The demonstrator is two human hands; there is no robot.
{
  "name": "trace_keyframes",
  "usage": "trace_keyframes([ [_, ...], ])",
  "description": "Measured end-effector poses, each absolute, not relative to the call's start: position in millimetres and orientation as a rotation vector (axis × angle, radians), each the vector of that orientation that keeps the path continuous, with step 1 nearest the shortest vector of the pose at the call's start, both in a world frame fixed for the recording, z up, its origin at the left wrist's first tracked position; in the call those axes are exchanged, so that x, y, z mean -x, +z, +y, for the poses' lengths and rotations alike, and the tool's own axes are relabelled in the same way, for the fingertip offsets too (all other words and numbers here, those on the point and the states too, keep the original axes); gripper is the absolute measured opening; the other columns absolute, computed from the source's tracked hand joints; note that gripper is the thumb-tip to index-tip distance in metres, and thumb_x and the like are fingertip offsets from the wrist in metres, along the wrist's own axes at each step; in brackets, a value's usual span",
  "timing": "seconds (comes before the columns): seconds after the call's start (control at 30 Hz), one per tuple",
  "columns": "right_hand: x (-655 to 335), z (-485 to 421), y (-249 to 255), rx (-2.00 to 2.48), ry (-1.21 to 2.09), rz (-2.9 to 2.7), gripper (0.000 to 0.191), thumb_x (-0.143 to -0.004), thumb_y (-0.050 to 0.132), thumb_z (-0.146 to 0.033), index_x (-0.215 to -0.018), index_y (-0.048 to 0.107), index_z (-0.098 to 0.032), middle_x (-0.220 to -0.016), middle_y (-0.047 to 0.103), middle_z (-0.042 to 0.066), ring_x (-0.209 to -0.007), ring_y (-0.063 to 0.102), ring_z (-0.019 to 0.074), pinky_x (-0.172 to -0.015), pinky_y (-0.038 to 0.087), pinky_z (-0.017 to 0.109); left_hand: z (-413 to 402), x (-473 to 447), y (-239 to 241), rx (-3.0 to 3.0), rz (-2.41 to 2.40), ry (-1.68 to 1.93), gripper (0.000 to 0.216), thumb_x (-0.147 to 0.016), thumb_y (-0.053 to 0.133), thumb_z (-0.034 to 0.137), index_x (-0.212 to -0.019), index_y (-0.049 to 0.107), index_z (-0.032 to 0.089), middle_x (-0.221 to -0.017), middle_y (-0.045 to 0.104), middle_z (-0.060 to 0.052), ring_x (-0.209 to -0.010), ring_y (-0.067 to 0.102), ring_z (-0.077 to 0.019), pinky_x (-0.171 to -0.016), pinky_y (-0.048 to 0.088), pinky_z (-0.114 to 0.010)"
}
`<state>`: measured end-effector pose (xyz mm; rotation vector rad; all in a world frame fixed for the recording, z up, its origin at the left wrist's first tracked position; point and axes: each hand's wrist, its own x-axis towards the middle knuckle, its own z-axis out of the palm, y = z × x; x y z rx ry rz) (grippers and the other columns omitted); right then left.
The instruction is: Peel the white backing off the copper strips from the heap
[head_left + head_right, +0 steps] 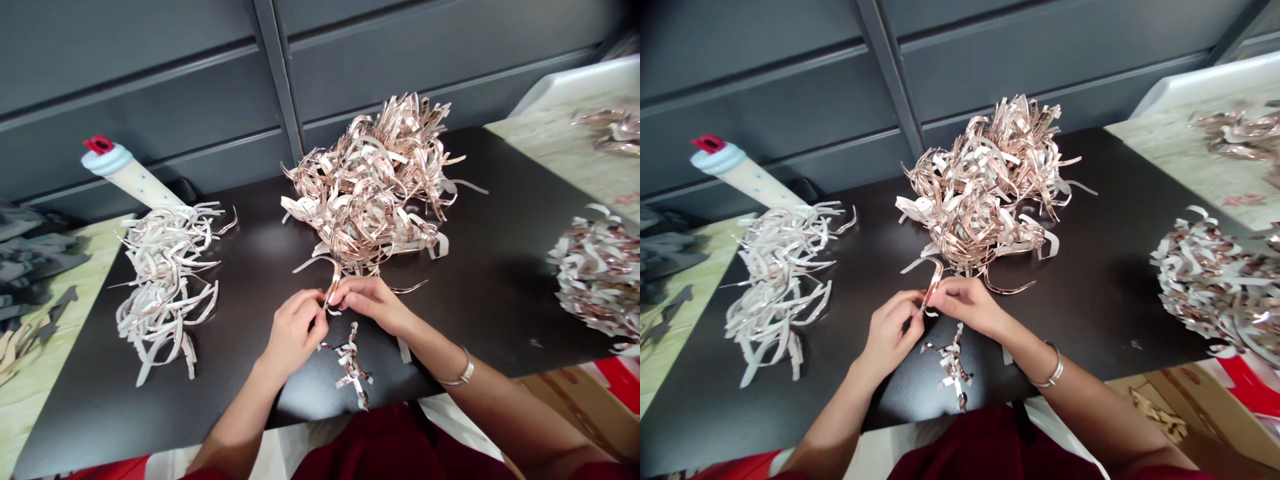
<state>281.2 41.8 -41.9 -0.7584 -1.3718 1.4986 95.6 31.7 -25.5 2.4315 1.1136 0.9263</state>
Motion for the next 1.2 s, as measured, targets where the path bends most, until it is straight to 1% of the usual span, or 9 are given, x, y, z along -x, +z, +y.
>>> trace_keyframes([
  [0.1, -276, 40, -43, 0.939, 1.137, -1.573, 0.028, -0.071, 0.075, -0.042, -0.07, 0.065, -0.017, -0.074, 0.063, 0.003, -0.069, 0.058, 0.0141, -0.061, 0.046, 0.025, 31, -96, -31, -2.553, 1.059, 0.924, 0.013, -0.084, 0.051, 0.013, -0.072, 0.053, 0.017, -0.102, 0.066, -0.011, -0.092, 0.063, -0.0192, -0.081, 0.051, -0.032],
  [0.23, -274, 40, -42, 0.975, 0.963, -1.715, 0.021, -0.081, 0.068, -0.03, -0.066, 0.061, -0.017, -0.07, 0.062, 0.002, -0.065, 0.056, 0.0126, -0.062, 0.044, 0.025, 29, -98, -34, -2.545, 0.995, 1.012, 0.015, -0.084, 0.049, 0.009, -0.072, 0.054, 0.016, -0.103, 0.067, -0.011, -0.095, 0.063, -0.0183, -0.083, 0.051, -0.031],
  [0.43, -283, 45, -38, 0.879, 0.99, -1.811, 0.014, -0.088, 0.055, -0.017, -0.077, 0.064, -0.017, -0.079, 0.065, 0.003, -0.074, 0.061, 0.0138, -0.069, 0.047, 0.026, 30, -99, -30, -2.262, 1.068, 1.035, 0.019, -0.086, 0.05, 0.011, -0.068, 0.054, 0.017, -0.097, 0.07, -0.007, -0.083, 0.066, -0.0134, -0.075, 0.052, -0.023],
  [0.6, -287, 46, -35, 0.852, 1.029, -1.814, 0.015, -0.089, 0.054, -0.023, -0.079, 0.063, -0.017, -0.08, 0.065, 0.005, -0.075, 0.061, 0.0146, -0.07, 0.048, 0.027, 31, -100, -29, -2.161, 1.054, 1.047, 0.019, -0.086, 0.052, 0.014, -0.067, 0.055, 0.017, -0.094, 0.071, -0.007, -0.081, 0.067, -0.0135, -0.073, 0.051, -0.023],
  [0.73, -282, 42, -36, 0.84, 0.974, -1.789, 0.022, -0.079, 0.068, -0.037, -0.076, 0.061, -0.017, -0.077, 0.065, 0.004, -0.071, 0.06, 0.015, -0.068, 0.048, 0.028, 29, -101, -30, -2.277, 1.058, 1.029, 0.017, -0.085, 0.051, 0.013, -0.069, 0.056, 0.017, -0.098, 0.071, -0.009, -0.084, 0.067, -0.0155, -0.075, 0.052, -0.025],
  [0.8, -279, 41, -38, 0.927, 0.918, -1.796, 0.026, -0.075, 0.073, -0.038, -0.071, 0.059, -0.017, -0.071, 0.062, 0.002, -0.066, 0.057, 0.0141, -0.064, 0.046, 0.026, 27, -102, -30, -2.333, 1.045, 0.995, 0.016, -0.084, 0.051, 0.013, -0.071, 0.057, 0.017, -0.101, 0.07, -0.01, -0.09, 0.067, -0.0171, -0.078, 0.052, -0.027],
  [0.97, -280, 42, -38, 0.981, 0.957, -1.812, 0.022, -0.088, 0.058, -0.027, -0.068, 0.06, -0.017, -0.07, 0.061, 0.001, -0.066, 0.056, 0.0128, -0.064, 0.044, 0.025, 27, -101, -28, -2.193, 1.08, 0.95, 0.019, -0.086, 0.051, 0.015, -0.069, 0.06, 0.018, -0.1, 0.071, -0.009, -0.087, 0.067, -0.0171, -0.077, 0.052, -0.028],
  [1.07, -287, 46, -35, 0.866, 1.094, -1.796, 0.023, -0.089, 0.056, -0.029, -0.07, 0.06, -0.016, -0.072, 0.06, 0.002, -0.067, 0.055, 0.0121, -0.064, 0.043, 0.025, 29, -98, -25, -1.943, 1.063, 0.925, 0.023, -0.086, 0.053, 0.021, -0.065, 0.06, 0.017, -0.098, 0.072, -0.008, -0.081, 0.067, -0.0171, -0.073, 0.051, -0.028],
  [1.2, -292, 49, -31, 0.774, 1.225, -1.771, 0.026, -0.09, 0.054, -0.033, -0.072, 0.06, -0.015, -0.073, 0.06, 0.003, -0.067, 0.055, 0.0123, -0.064, 0.044, 0.025, 34, -94, -24, -1.64, 0.968, 0.949, 0.03, -0.084, 0.058, 0.029, -0.058, 0.058, 0.015, -0.097, 0.07, -0.01, -0.084, 0.065, -0.0187, -0.074, 0.048, -0.029],
])
